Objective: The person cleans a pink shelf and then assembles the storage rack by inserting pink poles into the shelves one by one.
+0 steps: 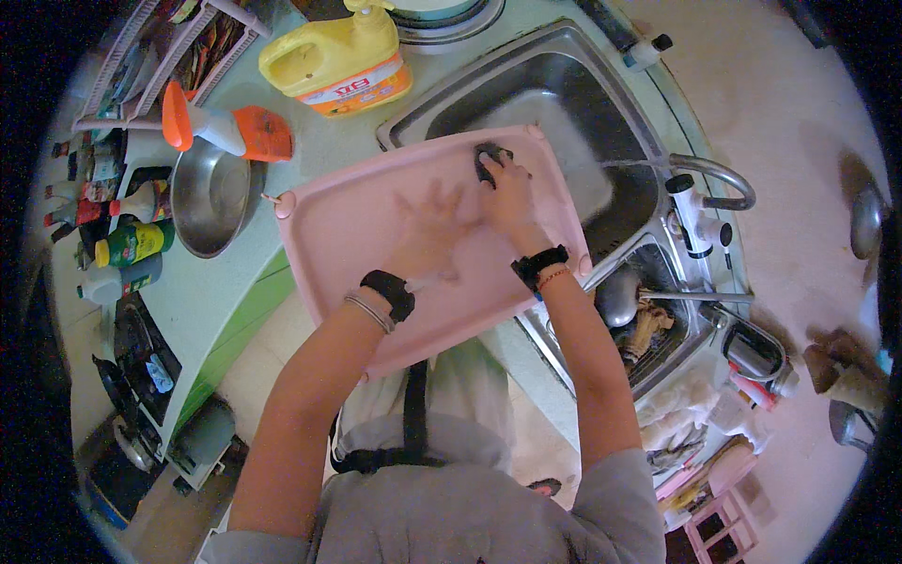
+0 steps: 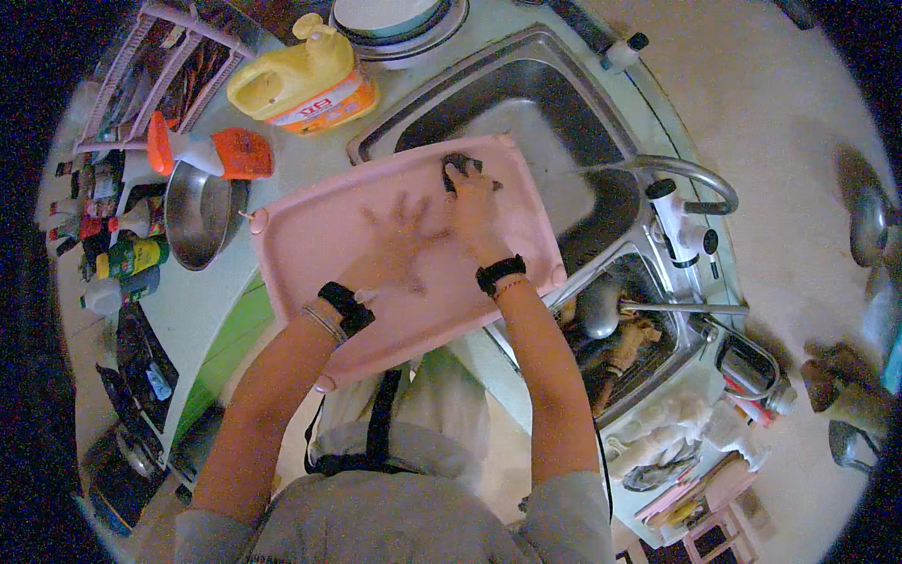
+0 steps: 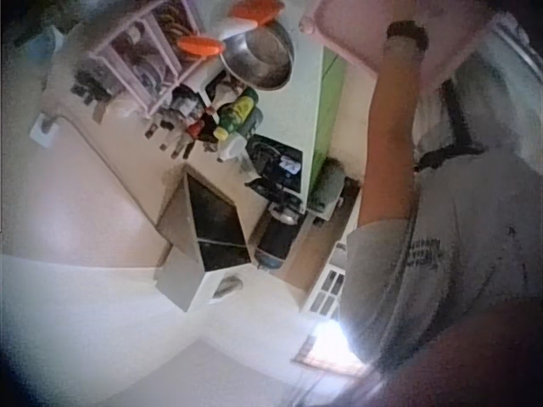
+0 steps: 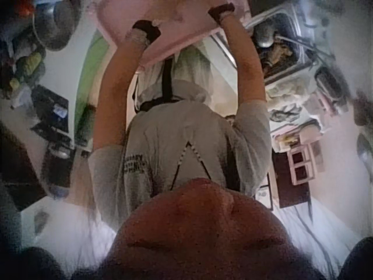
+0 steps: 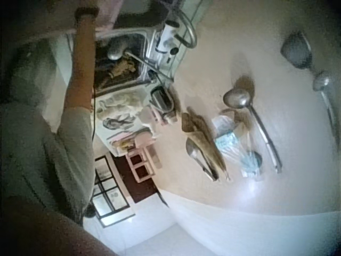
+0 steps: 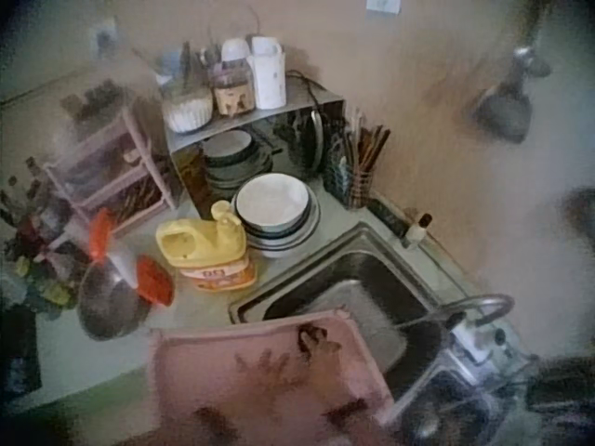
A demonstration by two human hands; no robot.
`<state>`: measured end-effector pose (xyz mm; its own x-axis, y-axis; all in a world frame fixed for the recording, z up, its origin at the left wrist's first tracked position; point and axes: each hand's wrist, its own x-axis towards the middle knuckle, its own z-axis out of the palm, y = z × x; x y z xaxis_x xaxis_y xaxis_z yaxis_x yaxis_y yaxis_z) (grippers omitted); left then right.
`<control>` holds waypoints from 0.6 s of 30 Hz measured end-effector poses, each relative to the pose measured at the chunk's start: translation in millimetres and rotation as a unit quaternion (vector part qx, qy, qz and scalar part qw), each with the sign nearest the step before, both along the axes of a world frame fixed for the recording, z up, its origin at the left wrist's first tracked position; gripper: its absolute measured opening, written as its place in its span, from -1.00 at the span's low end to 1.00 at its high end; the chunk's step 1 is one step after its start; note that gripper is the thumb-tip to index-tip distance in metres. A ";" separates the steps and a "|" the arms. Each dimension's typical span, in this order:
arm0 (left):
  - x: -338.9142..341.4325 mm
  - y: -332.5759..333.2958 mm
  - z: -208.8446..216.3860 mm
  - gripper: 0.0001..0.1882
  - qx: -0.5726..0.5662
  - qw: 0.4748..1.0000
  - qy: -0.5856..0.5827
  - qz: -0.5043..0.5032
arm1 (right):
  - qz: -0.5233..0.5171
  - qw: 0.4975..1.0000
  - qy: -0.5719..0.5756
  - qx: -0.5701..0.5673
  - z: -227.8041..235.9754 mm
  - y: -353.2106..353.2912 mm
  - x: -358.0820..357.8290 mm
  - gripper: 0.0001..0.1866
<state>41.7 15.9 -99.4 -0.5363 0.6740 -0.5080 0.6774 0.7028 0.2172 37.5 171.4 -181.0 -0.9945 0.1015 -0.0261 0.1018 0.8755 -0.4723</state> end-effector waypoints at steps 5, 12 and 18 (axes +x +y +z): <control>-1.0 0.8 1.1 0.12 -0.031 0.999 -0.002 -0.022 | 0.006 1.000 0.011 0.006 0.3 0.9 -4.8 -0.61; -5.1 4.8 0.6 0.19 -0.054 0.997 -0.033 -0.042 | 0.024 0.998 -0.008 0.056 -15.3 37.0 -16.3 -0.61; -0.7 -4.8 -16.7 0.17 0.012 0.999 -0.010 -0.041 | 0.003 0.998 -0.020 0.058 -8.7 23.4 -20.2 -0.65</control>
<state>41.0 11.1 -116.0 -0.4691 0.7267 -0.5019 0.7273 0.6402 0.2473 17.2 194.8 -189.7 -0.9935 0.1004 -0.0542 0.1133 0.9246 -0.3636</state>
